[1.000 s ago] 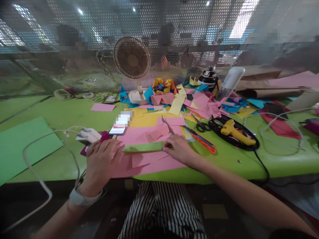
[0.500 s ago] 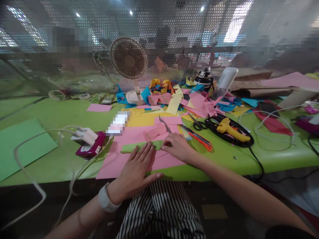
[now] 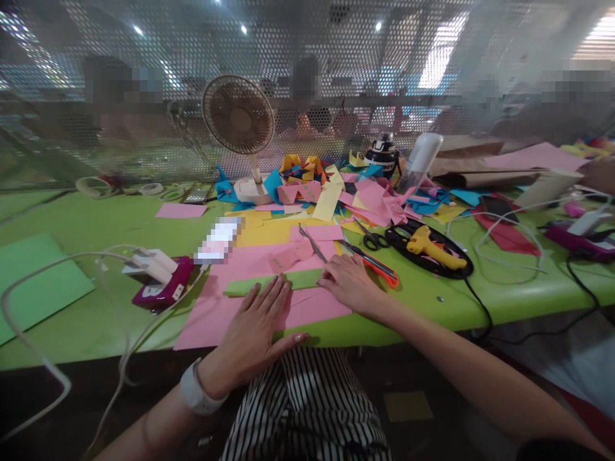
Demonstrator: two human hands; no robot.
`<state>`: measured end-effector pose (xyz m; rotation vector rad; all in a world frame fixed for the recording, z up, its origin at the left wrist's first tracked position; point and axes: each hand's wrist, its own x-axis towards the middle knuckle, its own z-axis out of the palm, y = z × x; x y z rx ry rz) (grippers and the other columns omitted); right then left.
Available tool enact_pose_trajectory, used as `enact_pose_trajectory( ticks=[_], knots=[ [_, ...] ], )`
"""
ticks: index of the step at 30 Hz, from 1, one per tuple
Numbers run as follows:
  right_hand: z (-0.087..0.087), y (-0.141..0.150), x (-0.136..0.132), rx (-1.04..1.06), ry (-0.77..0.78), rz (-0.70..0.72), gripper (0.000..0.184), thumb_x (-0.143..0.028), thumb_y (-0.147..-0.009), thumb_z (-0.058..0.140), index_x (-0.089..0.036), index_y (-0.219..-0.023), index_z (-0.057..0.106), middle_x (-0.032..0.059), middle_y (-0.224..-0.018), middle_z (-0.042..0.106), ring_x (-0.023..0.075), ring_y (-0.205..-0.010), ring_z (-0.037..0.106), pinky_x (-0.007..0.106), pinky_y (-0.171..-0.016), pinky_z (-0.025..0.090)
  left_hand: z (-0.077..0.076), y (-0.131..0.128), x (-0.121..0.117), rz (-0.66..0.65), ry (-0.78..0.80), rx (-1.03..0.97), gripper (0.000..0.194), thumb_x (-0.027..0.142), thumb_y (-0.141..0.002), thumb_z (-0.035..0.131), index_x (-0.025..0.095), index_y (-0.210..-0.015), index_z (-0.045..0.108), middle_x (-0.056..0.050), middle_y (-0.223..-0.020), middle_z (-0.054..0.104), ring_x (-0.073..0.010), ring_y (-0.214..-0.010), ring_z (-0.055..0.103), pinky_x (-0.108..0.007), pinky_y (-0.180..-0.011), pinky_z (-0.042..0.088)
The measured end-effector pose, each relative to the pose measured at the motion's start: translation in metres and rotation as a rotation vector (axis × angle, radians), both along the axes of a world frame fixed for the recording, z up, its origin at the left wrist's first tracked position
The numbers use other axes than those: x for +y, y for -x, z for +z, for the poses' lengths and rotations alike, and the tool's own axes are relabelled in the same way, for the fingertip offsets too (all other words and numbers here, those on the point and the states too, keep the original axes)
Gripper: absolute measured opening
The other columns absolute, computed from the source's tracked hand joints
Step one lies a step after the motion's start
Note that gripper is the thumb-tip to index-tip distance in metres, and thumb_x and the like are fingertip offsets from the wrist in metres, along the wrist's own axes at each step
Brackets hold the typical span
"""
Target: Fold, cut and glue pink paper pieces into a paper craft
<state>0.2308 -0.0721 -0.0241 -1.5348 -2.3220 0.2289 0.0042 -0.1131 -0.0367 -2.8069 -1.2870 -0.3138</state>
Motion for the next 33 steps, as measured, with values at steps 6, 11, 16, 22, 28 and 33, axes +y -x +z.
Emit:
enact_pose_trajectory(
  ticks=[6,11,16,22,28,33],
  knots=[
    [0.002,-0.012,-0.002,0.02,-0.042,-0.012,0.014,-0.029,-0.085,0.051,-0.02,-0.076,0.057,0.0021,-0.082,0.06,0.0194,-0.085,0.052,0.034,-0.078,0.034,0.0,0.0,0.001,0.003,0.005,0.007,0.082,0.068,-0.081,0.027,0.009,-0.139,0.023,-0.015,-0.144,0.026,-0.0279,-0.133,0.019,-0.048,-0.107,0.016],
    [0.004,0.01,-0.022,0.002,-0.278,-0.106,0.029,-0.038,-0.089,0.042,-0.02,-0.105,0.058,0.0085,-0.11,0.058,0.0238,-0.105,0.047,0.04,-0.089,0.031,0.0,0.0,-0.001,0.015,-0.006,0.011,0.083,0.069,-0.08,0.027,0.009,-0.138,0.025,-0.015,-0.144,0.025,-0.0272,-0.134,0.019,-0.045,-0.108,0.016],
    [-0.009,0.039,-0.038,-0.19,-0.203,0.106,0.06,-0.058,-0.085,0.035,-0.022,-0.133,0.04,0.0125,-0.144,0.028,0.0311,-0.129,0.024,0.049,-0.102,0.018,0.0,0.0,0.0,0.011,0.016,0.027,0.08,0.067,-0.081,0.028,0.011,-0.139,0.025,-0.013,-0.145,0.022,-0.0271,-0.134,0.016,-0.047,-0.108,0.016],
    [-0.014,0.036,-0.037,-0.24,-0.12,0.127,0.063,-0.06,-0.085,0.029,-0.024,-0.137,0.034,0.0099,-0.147,0.021,0.0326,-0.133,0.016,0.053,-0.104,0.012,0.001,0.0,0.0,0.007,0.025,0.02,0.08,0.066,-0.081,0.03,0.013,-0.14,0.022,-0.013,-0.146,0.02,-0.0262,-0.135,0.015,-0.047,-0.108,0.015],
    [-0.012,0.031,-0.04,-0.257,-0.14,0.09,0.062,-0.061,-0.086,0.027,-0.023,-0.133,0.04,0.01,-0.146,0.024,0.03,-0.134,0.015,0.051,-0.106,0.01,0.001,-0.001,0.0,0.015,0.047,0.042,0.081,0.067,-0.081,0.027,0.012,-0.139,0.022,-0.013,-0.145,0.022,-0.027,-0.134,0.016,-0.048,-0.107,0.015],
    [-0.016,0.02,-0.042,-0.278,-0.171,0.044,0.062,-0.061,-0.085,0.03,-0.024,-0.133,0.04,0.01,-0.146,0.025,0.0278,-0.134,0.016,0.049,-0.106,0.011,0.002,-0.001,0.0,0.015,0.035,0.05,0.081,0.067,-0.081,0.027,0.01,-0.139,0.024,-0.014,-0.145,0.024,-0.0278,-0.134,0.017,-0.048,-0.107,0.017]
  ],
)
